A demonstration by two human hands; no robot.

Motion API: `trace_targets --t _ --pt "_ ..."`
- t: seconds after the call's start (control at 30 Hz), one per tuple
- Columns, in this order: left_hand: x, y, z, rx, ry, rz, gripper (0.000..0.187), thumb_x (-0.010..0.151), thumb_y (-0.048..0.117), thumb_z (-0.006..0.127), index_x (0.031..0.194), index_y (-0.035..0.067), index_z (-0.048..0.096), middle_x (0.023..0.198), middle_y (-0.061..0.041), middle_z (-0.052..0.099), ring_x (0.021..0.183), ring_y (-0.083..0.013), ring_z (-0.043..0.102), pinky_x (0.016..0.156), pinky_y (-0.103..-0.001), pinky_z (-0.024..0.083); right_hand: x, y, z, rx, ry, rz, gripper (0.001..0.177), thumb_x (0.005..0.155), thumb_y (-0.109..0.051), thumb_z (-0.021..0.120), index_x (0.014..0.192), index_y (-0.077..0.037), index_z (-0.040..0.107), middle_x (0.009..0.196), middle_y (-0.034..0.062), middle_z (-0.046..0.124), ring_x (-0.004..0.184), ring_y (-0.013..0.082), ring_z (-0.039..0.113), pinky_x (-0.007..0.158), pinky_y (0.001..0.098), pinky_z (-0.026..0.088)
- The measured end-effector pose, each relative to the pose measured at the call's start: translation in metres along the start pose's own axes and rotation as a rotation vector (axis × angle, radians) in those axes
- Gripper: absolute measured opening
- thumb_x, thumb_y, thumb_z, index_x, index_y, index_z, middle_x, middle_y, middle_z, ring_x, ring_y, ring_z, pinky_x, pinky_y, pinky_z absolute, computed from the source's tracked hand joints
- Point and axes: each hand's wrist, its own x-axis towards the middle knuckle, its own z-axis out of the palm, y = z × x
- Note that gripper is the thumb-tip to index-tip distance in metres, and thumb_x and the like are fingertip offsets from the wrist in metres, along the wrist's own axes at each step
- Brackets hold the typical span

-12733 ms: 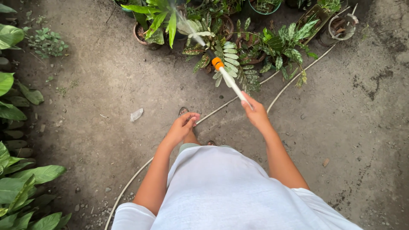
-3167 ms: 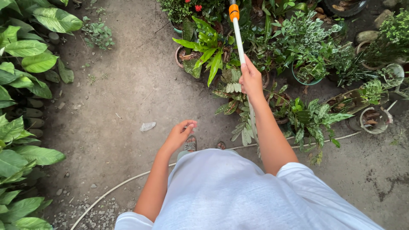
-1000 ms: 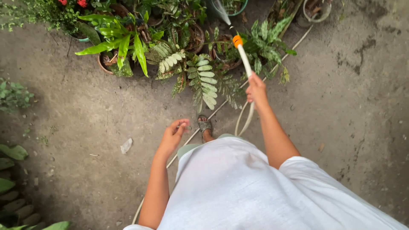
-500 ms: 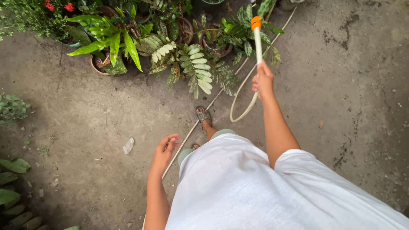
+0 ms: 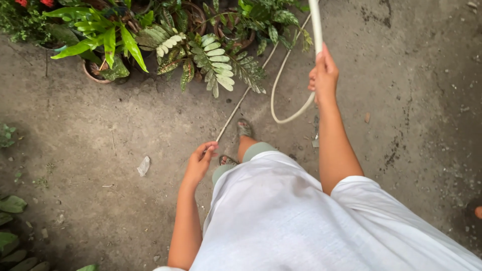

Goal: Watering various potted plants in an outdoor garden using a hose and spray wand.

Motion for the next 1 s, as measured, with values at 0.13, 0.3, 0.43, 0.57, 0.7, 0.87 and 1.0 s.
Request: trace_targets --t 0.13,0.3,0.43,0.57,0.7,0.87,1.0 --pt "0.010 -0.013 0.014 -0.073 -0.062 0.064 0.031 0.105 0.025 0.054 0.127 0.007 0.067 0.118 -0.004 0.074 0.102 -0.0145 0.072 0.088 -0.029 0.054 -0.015 -0.021 -0.020 0.064 0.030 0.013 0.048 0.110 -0.036 0.053 0.157 -0.028 0.047 0.060 -0.0051 0.037 0.044 0.0045 0.029 0.038 0.0233 0.025" --pt "0.005 0.012 0.021 0.013 -0.052 0.023 0.033 0.104 0.026 0.053 0.128 0.009 0.067 0.119 -0.004 0.073 0.103 -0.0144 0.070 0.088 -0.031 0.052 -0.020 -0.005 -0.047 0.009 0.060 0.083 0.050 0.109 -0.036 0.052 0.159 -0.026 0.047 0.061 -0.0050 0.038 0.045 0.0046 0.030 0.038 0.0241 0.026" --pt "0.012 0.014 0.031 0.035 -0.045 0.014 0.033 0.104 0.026 0.053 0.128 0.009 0.068 0.117 -0.005 0.074 0.102 -0.0156 0.069 0.089 -0.032 0.052 -0.022 0.003 -0.063 0.003 0.036 0.108 0.051 0.109 -0.035 0.052 0.158 -0.025 0.045 0.060 -0.0041 0.037 0.045 0.0049 0.030 0.038 0.0242 0.027" --pt "0.028 0.014 0.054 0.000 -0.055 0.058 0.033 0.104 0.026 0.054 0.127 0.007 0.067 0.117 -0.005 0.074 0.101 -0.0164 0.070 0.090 -0.031 0.053 -0.020 -0.018 -0.069 0.019 0.000 0.098 0.050 0.110 -0.036 0.051 0.158 -0.025 0.045 0.059 -0.0047 0.036 0.045 0.0050 0.029 0.039 0.0240 0.027" --pt "0.047 0.016 0.081 -0.077 -0.112 0.133 0.032 0.104 0.026 0.055 0.126 0.005 0.067 0.116 -0.006 0.074 0.100 -0.0169 0.072 0.091 -0.031 0.055 -0.018 -0.035 -0.074 0.020 -0.023 0.060 0.051 0.110 -0.036 0.050 0.159 -0.026 0.044 0.059 -0.0050 0.034 0.044 0.0049 0.028 0.039 0.0240 0.025" --pt "0.037 0.044 0.104 -0.026 -0.128 0.123 0.032 0.104 0.025 0.054 0.127 0.007 0.067 0.117 -0.006 0.074 0.100 -0.0162 0.069 0.089 -0.031 0.054 -0.013 -0.022 -0.080 -0.002 -0.049 0.087 0.051 0.109 -0.034 0.051 0.159 -0.027 0.043 0.060 -0.0047 0.036 0.045 0.0049 0.029 0.039 0.0238 0.026" --pt "0.032 0.032 0.104 -0.030 -0.136 0.097 0.032 0.104 0.025 0.054 0.128 0.008 0.066 0.117 -0.005 0.074 0.098 -0.0164 0.070 0.086 -0.032 0.054 -0.015 -0.021 -0.077 -0.027 -0.077 0.108 0.051 0.109 -0.034 0.051 0.159 -0.026 0.044 0.061 -0.0051 0.037 0.045 0.0044 0.029 0.039 0.0233 0.026"
